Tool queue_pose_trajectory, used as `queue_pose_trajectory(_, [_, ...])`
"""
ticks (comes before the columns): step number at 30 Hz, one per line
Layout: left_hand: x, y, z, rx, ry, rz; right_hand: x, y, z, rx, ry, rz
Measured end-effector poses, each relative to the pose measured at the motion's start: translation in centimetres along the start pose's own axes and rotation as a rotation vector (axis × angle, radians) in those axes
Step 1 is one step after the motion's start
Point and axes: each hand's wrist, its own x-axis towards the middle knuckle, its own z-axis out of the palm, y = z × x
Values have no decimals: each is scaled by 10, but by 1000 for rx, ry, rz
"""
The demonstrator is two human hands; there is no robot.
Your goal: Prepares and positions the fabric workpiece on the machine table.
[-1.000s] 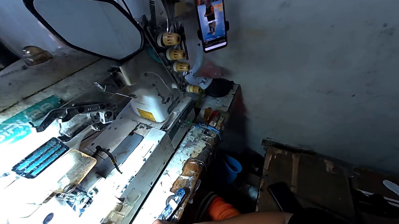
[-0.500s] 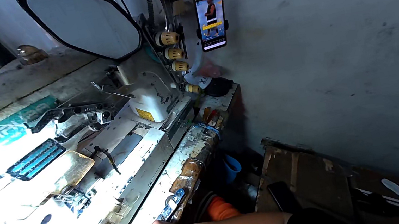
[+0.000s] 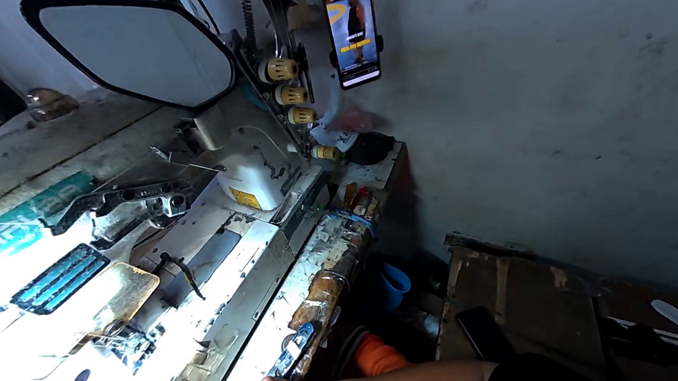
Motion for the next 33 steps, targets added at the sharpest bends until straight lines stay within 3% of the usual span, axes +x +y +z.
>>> queue_pose_trajectory(7, [-4,-5,3,-97,29,-55,0,0,0,5,9,7])
queue_pose_trajectory(21, [-2,0,0,28,16,-1,0,0,1,2,-6,8])
queue_pose_trajectory(28, [-9,-24,4,-24,35,-20,0,1,0,6,-12,7])
queue_pose_trajectory(33, [-2,-6,1,59,17,-15,0,1,0,8,-5,0])
